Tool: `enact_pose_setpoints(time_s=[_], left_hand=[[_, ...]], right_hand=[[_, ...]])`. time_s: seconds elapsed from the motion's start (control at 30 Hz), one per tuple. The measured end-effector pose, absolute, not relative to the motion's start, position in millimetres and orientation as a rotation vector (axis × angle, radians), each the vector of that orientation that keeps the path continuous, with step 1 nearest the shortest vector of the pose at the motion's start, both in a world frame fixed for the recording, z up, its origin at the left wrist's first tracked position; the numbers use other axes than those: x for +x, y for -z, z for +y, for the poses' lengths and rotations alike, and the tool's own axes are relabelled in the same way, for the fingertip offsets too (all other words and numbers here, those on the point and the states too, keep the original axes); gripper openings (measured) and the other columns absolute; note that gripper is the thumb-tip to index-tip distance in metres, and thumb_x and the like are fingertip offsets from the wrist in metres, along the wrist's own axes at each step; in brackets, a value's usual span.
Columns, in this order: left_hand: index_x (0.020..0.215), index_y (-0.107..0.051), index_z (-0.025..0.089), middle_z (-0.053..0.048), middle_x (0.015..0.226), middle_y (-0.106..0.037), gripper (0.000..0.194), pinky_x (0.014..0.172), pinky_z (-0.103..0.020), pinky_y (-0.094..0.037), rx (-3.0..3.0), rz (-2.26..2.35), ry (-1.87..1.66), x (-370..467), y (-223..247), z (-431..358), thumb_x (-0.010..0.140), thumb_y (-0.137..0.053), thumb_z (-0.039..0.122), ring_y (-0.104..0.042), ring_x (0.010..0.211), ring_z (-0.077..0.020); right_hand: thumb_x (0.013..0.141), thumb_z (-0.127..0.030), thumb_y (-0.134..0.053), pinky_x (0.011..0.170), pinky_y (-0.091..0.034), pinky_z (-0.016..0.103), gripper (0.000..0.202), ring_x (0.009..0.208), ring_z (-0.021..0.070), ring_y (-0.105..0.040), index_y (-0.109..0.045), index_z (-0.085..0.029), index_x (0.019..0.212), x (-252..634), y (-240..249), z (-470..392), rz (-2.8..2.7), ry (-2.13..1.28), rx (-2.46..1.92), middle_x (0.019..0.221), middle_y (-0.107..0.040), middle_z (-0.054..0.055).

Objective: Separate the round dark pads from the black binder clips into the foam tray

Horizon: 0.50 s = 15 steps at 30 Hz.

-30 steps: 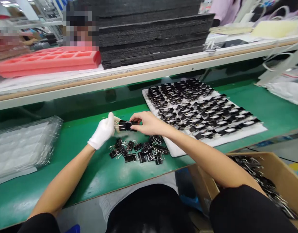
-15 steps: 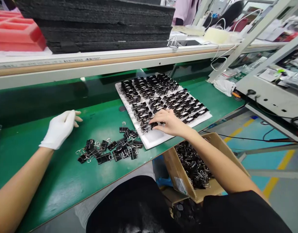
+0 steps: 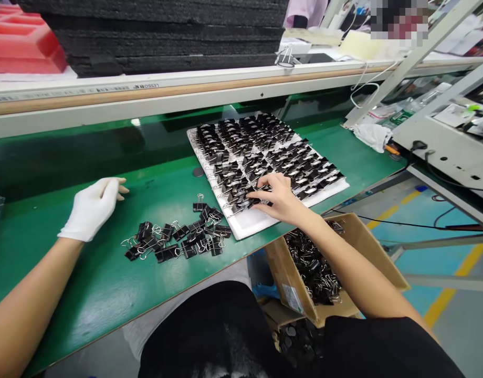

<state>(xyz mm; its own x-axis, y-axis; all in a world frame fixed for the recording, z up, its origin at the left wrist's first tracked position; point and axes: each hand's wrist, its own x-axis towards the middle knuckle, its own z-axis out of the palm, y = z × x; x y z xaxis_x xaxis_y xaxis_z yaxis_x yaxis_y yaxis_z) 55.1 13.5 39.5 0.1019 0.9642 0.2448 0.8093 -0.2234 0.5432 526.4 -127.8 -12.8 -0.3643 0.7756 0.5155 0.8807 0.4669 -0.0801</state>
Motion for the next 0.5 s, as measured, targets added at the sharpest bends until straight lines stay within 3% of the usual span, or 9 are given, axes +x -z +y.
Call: enact_pose_setpoints(time_s=[0.2,0.5], left_hand=[[0.131,-0.071,0.016,-0.012,0.129,-0.075,0.053,0.114,-0.045,-0.049,2.457,1.815,-0.864,19,-16,13,0.102,-0.037,0.044,-0.067,0.127,-0.0297],[0.136,-0.068,0.013,-0.018,0.137,-0.069,0.065,0.117,-0.051,-0.046,2.525,1.881,-0.766,4,-12,6,0.102,-0.029,0.051,-0.061,0.134,-0.0352]], right_hand=[[0.103,-0.034,-0.06,0.093,-0.036,0.046,0.019,0.114,0.0298,-0.054,-0.077,-0.026,0.108,529,11,-140,-2.222,0.318,-1.414,0.116,-0.062,0.011],[0.1,-0.048,-0.063,0.103,-0.037,0.051,0.026,0.125,0.0334,-0.053,-0.072,-0.026,0.111,522,13,-137,-2.095,0.284,-1.514,0.133,-0.059,0.014]])
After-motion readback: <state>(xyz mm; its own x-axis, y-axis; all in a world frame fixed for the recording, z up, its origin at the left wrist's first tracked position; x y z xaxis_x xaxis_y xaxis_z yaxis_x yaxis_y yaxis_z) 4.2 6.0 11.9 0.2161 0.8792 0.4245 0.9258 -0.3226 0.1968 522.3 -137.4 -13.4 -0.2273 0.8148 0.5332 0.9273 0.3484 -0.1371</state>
